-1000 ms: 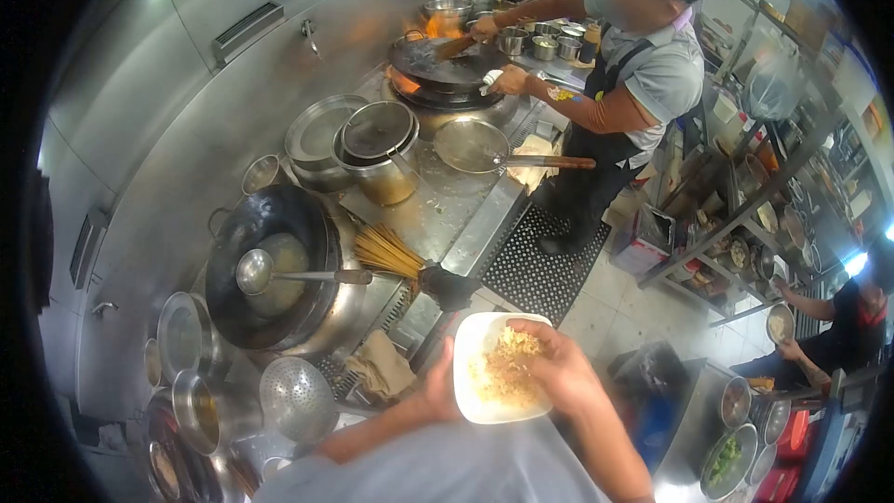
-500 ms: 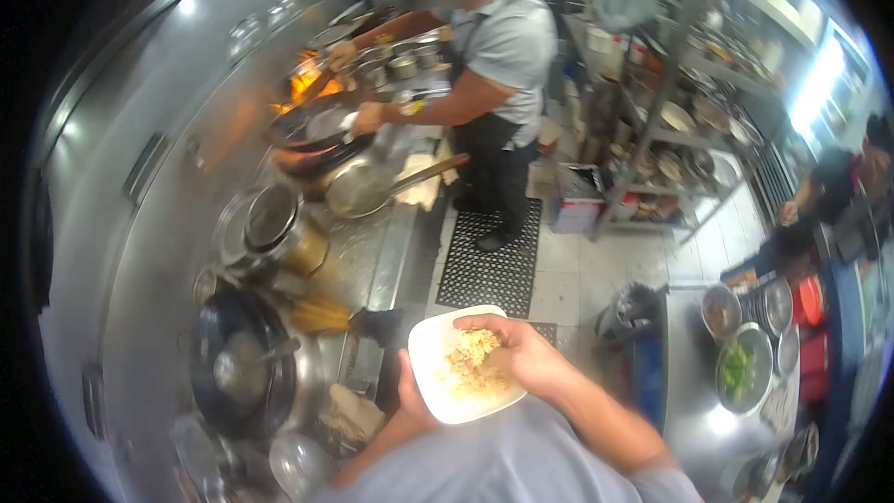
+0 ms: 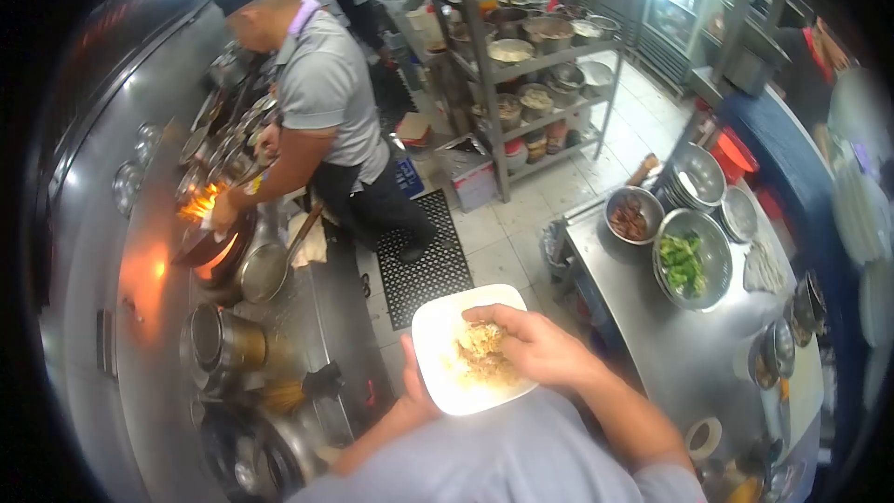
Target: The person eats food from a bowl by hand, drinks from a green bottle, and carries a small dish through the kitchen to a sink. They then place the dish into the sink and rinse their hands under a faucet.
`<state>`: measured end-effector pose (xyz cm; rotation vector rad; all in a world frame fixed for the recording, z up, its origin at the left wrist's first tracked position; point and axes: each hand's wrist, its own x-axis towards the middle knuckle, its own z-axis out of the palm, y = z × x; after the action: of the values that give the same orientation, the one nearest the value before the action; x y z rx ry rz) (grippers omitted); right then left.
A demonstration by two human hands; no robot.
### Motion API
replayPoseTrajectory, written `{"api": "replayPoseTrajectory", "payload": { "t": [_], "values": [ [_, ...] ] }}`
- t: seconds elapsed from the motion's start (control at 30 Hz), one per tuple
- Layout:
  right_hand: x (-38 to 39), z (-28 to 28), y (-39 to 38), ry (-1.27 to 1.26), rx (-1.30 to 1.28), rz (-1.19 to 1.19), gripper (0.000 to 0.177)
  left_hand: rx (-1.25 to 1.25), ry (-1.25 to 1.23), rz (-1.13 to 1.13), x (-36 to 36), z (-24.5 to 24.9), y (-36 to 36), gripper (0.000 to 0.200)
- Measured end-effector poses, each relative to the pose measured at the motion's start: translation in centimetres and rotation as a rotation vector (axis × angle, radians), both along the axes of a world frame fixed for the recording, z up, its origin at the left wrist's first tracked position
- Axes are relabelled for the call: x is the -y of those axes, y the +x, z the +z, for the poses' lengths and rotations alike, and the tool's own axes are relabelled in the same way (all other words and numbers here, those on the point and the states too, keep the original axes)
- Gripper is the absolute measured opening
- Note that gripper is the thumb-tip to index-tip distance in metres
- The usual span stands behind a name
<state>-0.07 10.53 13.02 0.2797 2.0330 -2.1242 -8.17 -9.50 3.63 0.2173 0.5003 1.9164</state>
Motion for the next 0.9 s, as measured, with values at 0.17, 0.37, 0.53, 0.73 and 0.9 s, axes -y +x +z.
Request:
{"api": "replayPoseTrajectory", "payload": {
  "t": [0.17,0.37,0.53,0.73,0.9],
  "values": [
    [-1.4,3.2,2.7,-0.173,-0.042,-0.130,0.055,-0.123,-0.107,-0.197,-2.3,2.8,-1.6,0.118],
    [0.4,10.5,4.5,-0.325,-0.103,-0.324,0.044,0.061,0.304,-0.440,-3.1,3.2,-3.2,0.124],
    [2.7,13.9,5.1,-0.274,-0.242,-0.425,0.029,-0.083,0.039,-0.653,-1.3,5.3,-3.5,0.124],
    [3.6,12.9,5.5,-0.165,-0.672,-0.203,0.030,-0.139,-0.040,-0.821,-0.8,6.6,-3.7,0.125],
    [6.2,13.6,5.4,0.170,-0.857,-0.122,0.018,-0.170,-0.062,-0.889,-0.7,6.6,-3.7,0.125]
  ]
}}
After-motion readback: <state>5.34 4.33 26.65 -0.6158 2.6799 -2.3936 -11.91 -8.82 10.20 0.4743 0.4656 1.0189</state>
